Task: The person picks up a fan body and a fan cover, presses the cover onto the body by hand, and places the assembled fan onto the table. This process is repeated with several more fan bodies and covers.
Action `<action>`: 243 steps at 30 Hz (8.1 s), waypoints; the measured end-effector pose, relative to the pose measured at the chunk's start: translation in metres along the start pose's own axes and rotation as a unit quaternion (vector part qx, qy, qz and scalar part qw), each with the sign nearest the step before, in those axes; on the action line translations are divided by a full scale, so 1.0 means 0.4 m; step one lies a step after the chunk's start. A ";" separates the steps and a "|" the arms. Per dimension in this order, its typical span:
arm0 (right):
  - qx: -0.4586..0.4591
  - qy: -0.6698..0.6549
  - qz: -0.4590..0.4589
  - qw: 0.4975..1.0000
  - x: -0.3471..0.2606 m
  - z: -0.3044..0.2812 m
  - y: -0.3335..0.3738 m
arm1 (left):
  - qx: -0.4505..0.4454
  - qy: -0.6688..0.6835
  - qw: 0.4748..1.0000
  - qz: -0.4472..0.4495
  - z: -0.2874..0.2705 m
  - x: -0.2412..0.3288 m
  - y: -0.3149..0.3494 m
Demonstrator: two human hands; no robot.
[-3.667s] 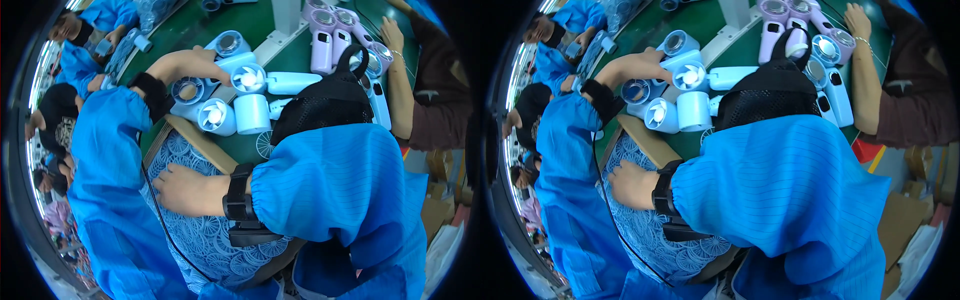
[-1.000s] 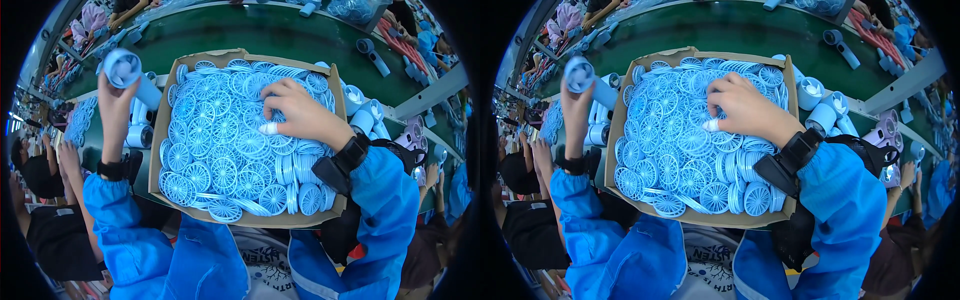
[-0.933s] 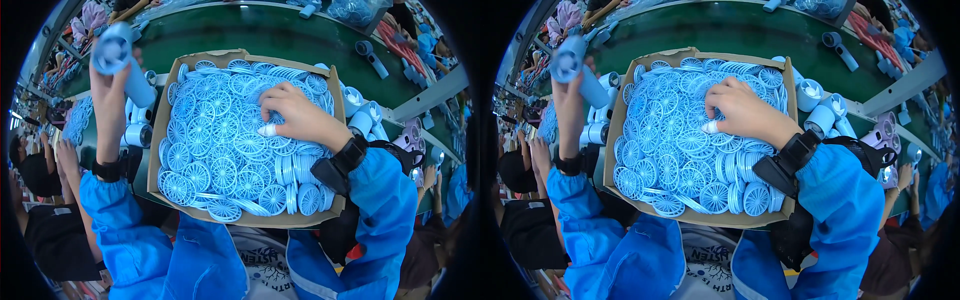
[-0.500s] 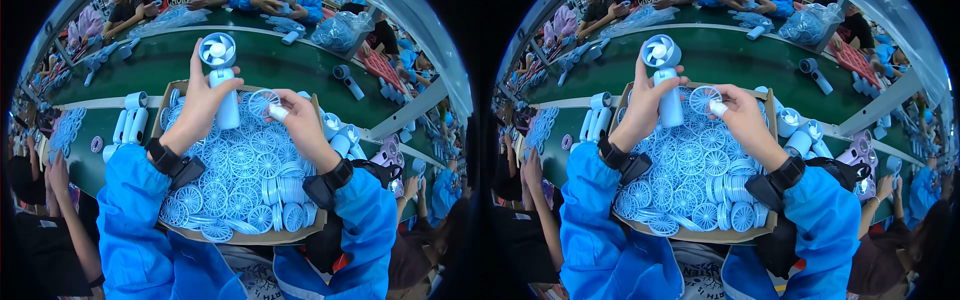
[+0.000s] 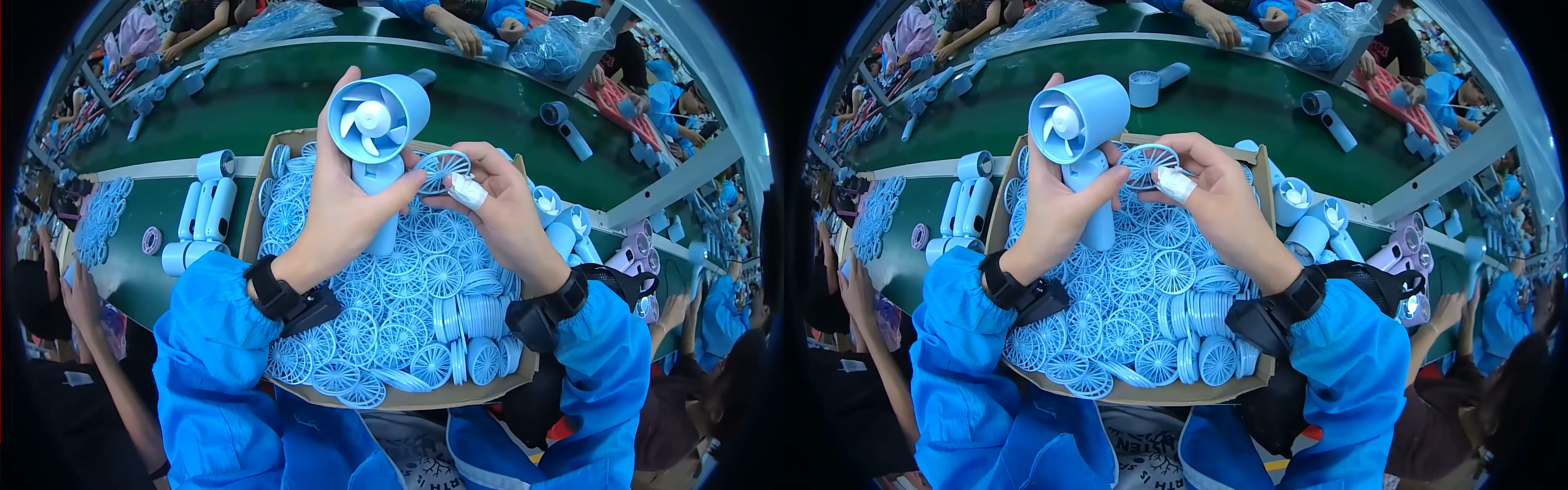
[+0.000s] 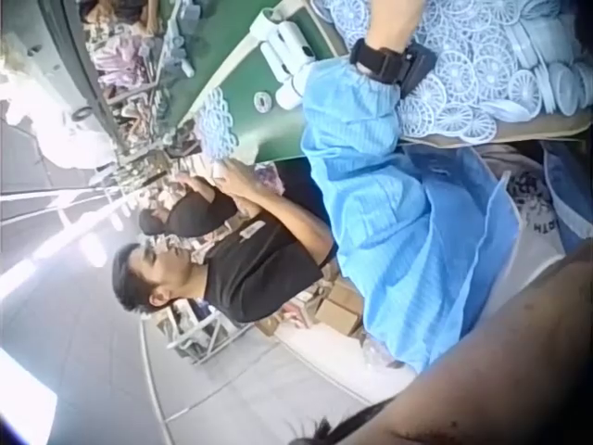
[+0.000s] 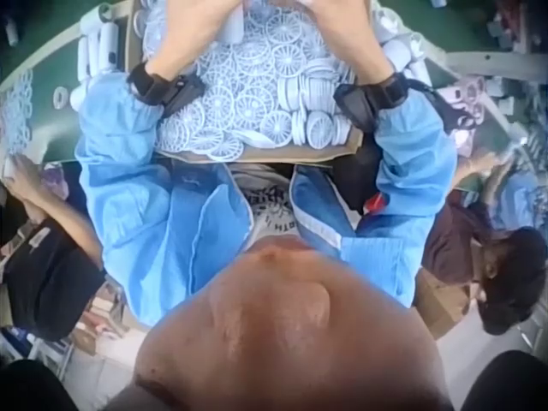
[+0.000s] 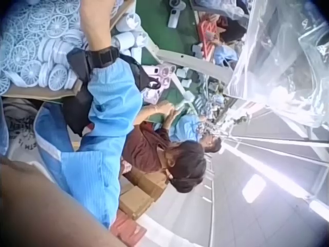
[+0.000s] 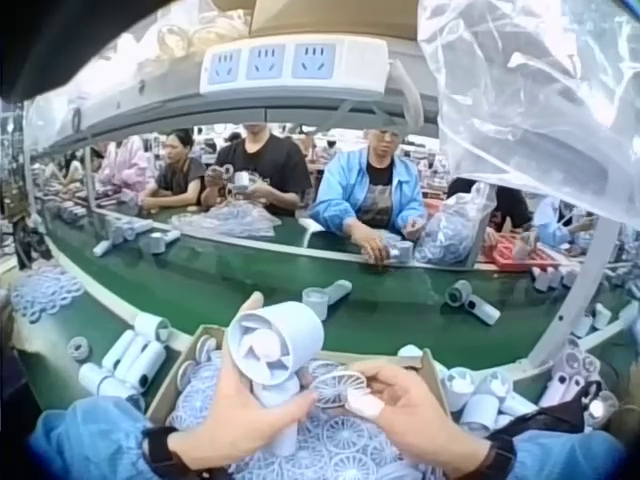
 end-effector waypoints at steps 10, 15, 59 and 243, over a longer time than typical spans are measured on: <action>-0.121 -0.033 0.071 0.990 -0.016 -0.038 0.005 | -0.032 0.015 0.999 -0.007 0.000 -0.001 0.006; -0.154 -0.109 0.093 0.978 -0.029 -0.026 0.009 | -0.055 0.033 0.998 0.001 0.001 0.001 0.007; 0.003 0.599 -0.336 0.727 -0.097 0.046 0.026 | -0.083 -0.206 0.975 -0.013 0.046 -0.037 0.040; -0.005 0.479 -0.197 0.855 0.008 -0.031 0.035 | 0.131 -0.072 0.986 -0.075 -0.128 0.134 0.057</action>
Point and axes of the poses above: each hand's wrist, its own y-axis away from the middle knuckle, its own z-axis out of the palm, x = y × z, the point moved 3 cm from there along -y, towards the middle knuckle, and after that the axes turned 6 degrees about -z, right-handed, at the moved point
